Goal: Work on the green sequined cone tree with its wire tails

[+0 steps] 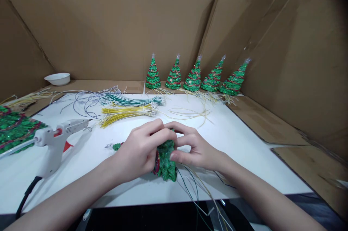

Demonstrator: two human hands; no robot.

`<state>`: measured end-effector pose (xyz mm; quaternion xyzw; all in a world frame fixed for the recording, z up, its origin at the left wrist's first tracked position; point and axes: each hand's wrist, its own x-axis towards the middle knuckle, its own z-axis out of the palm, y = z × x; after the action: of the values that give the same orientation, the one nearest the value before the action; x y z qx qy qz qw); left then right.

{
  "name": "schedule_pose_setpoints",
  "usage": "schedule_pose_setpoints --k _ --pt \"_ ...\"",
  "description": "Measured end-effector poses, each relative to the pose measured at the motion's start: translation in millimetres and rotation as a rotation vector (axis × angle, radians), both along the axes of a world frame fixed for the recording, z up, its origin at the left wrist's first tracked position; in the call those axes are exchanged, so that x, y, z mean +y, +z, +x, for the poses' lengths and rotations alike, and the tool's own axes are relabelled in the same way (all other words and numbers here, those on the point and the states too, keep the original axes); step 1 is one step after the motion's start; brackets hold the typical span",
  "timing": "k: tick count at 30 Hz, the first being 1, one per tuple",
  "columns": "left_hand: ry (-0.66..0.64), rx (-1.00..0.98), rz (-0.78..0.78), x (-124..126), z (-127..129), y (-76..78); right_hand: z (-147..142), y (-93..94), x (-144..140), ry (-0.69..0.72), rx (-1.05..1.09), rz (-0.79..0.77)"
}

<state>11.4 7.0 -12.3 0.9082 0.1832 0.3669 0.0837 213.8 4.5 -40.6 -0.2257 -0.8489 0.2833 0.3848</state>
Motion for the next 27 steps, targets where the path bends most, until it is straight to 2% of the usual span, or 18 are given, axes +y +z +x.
schedule_pose_setpoints --k 13,27 --pt "-0.004 0.045 -0.116 -2.4 -1.9 2.3 0.5 -0.1 0.3 0.007 -0.023 0.008" --pt "0.000 0.103 -0.134 -3.3 -4.9 3.2 2.0 2.9 -3.3 -0.019 -0.079 0.027"
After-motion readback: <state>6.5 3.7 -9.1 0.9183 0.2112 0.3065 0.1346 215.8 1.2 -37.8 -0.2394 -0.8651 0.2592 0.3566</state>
